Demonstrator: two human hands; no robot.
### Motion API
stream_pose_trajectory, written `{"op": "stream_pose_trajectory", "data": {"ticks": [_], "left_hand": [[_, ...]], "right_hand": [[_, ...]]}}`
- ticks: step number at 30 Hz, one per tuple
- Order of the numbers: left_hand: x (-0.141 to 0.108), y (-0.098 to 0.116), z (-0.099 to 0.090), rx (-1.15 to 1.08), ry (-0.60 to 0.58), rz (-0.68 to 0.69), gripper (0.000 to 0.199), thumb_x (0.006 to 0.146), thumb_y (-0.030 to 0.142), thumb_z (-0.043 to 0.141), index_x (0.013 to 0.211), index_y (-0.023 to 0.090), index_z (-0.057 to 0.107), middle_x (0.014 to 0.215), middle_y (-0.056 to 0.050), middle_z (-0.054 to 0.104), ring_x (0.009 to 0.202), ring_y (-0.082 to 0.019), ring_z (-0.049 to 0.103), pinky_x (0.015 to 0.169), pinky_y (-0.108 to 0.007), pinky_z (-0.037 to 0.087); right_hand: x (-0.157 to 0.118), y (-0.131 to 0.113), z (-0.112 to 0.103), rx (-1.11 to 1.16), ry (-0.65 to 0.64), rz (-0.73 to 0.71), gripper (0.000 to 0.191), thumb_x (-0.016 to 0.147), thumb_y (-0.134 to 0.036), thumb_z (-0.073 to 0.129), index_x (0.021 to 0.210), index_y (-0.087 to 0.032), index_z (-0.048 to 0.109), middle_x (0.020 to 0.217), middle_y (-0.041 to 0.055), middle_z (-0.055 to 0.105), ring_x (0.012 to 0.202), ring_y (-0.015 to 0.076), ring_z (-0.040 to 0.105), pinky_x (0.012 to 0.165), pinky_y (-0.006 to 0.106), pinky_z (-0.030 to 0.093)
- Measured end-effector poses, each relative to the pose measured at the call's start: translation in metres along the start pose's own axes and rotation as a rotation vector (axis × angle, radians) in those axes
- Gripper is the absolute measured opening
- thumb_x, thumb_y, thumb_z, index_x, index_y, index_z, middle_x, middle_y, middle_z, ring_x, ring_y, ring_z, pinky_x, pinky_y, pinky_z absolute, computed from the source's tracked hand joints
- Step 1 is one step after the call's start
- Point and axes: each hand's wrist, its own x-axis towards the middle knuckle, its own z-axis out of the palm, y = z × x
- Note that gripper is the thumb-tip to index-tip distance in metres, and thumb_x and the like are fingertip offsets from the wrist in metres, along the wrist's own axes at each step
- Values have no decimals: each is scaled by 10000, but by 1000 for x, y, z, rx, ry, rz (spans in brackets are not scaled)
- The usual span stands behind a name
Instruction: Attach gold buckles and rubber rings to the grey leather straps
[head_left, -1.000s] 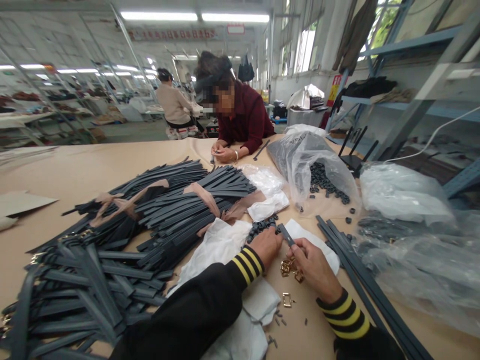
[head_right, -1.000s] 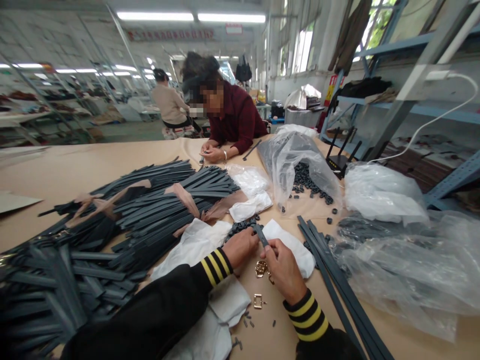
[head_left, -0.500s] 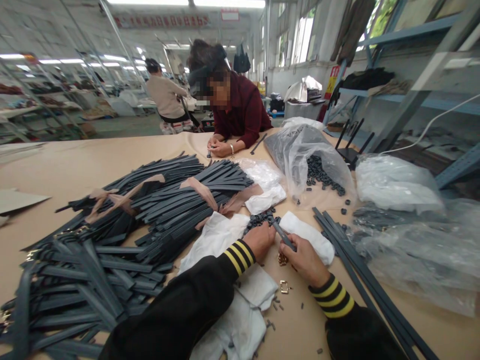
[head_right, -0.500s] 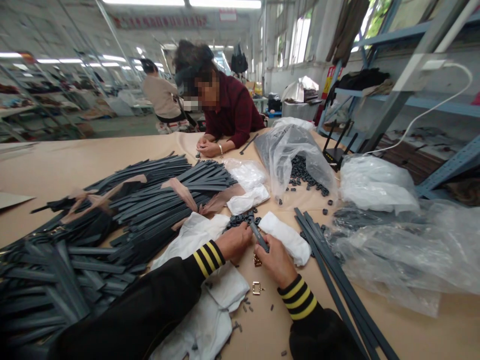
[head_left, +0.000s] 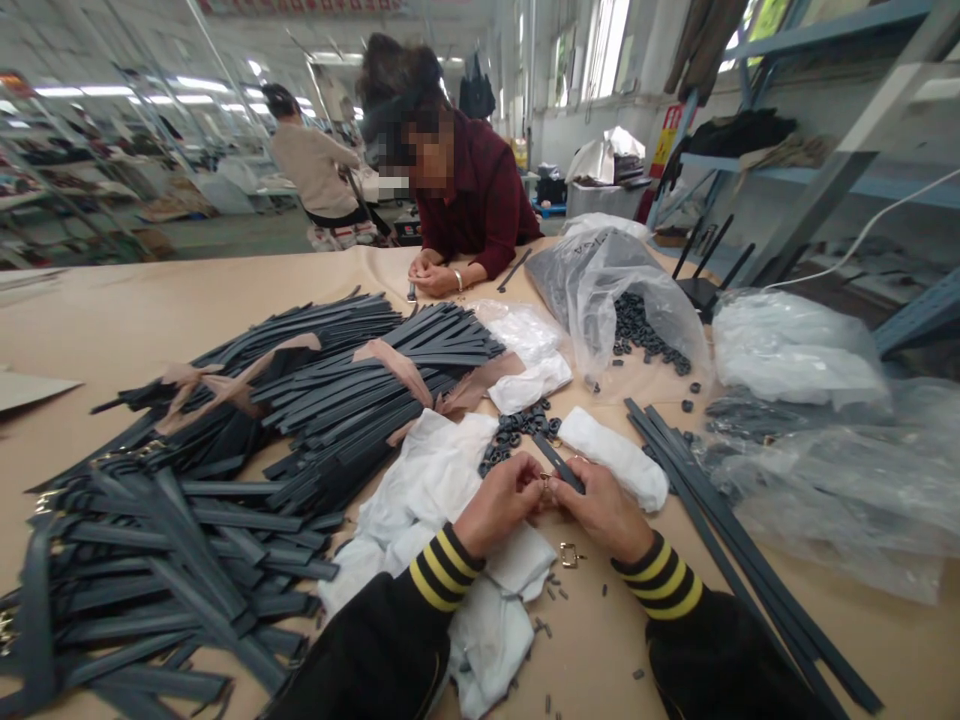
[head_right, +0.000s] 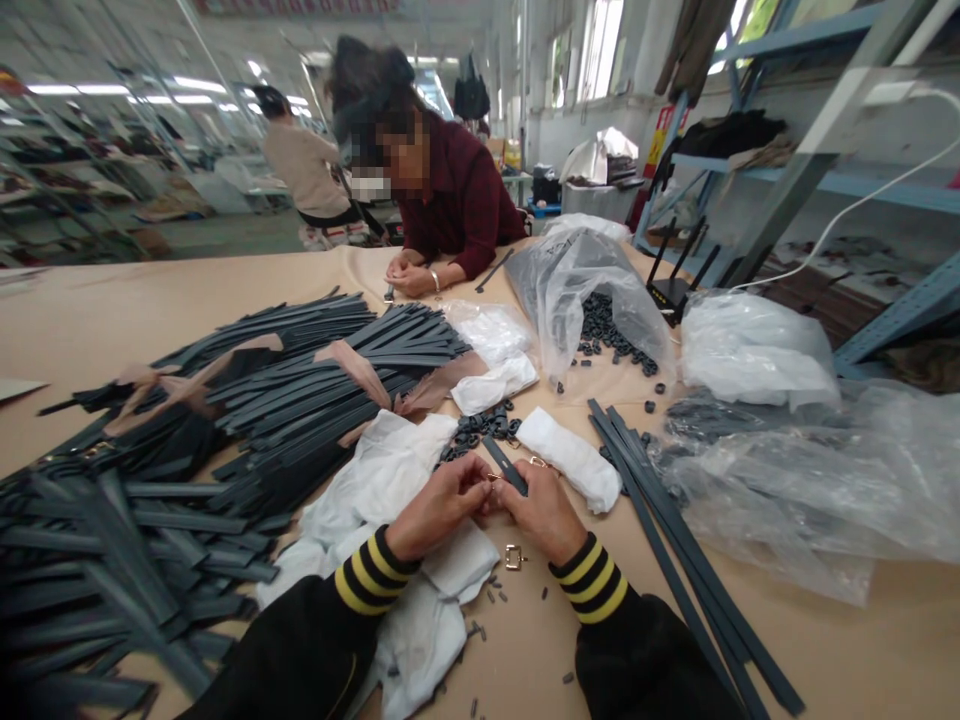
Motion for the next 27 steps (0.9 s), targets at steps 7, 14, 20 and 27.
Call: {"op": "stream_pose_trajectory", "data": {"ticks": [7, 14, 20, 27], "left_hand": [[-18, -5, 6, 509, 109, 268, 236, 774, 111, 388, 951, 192, 522, 954, -57, 534, 914, -163, 495, 779, -313, 423], [-12, -13, -10, 54, 43, 49, 136, 771, 217, 463, 769, 141, 575, 684, -24, 565, 610, -117, 525, 601, -243, 438], [-12, -4, -25, -396, 92, -132, 220, 698, 316, 579, 737, 99, 576, 580, 20, 506, 468, -62, 466, 474, -184, 370], [-12, -7, -30, -614, 197, -171, 250, 659, 333, 633, 719, 97, 576, 553, 37, 486, 446, -37, 430, 420, -152, 333]], "right_hand": [[-5, 4, 7, -114, -105, -113, 110, 791, -198, 440, 692, -174, 481, 660, 8, 555, 632, 145, 503, 584, 247, 362], [-4, -2, 1, -66, -115, -17, 197, 797, -366, 453, 786, -173, 492, 655, 3, 557, 615, 149, 513, 574, 257, 380], [-3, -3, 4, 206, -143, 119, 232, 843, -344, 353, 952, -165, 454, 597, -24, 545, 487, 104, 458, 480, 226, 366], [-6, -3, 0, 540, -336, 187, 293, 782, -394, 479, 962, -163, 465, 625, -36, 537, 361, 35, 302, 345, 169, 208]]}}
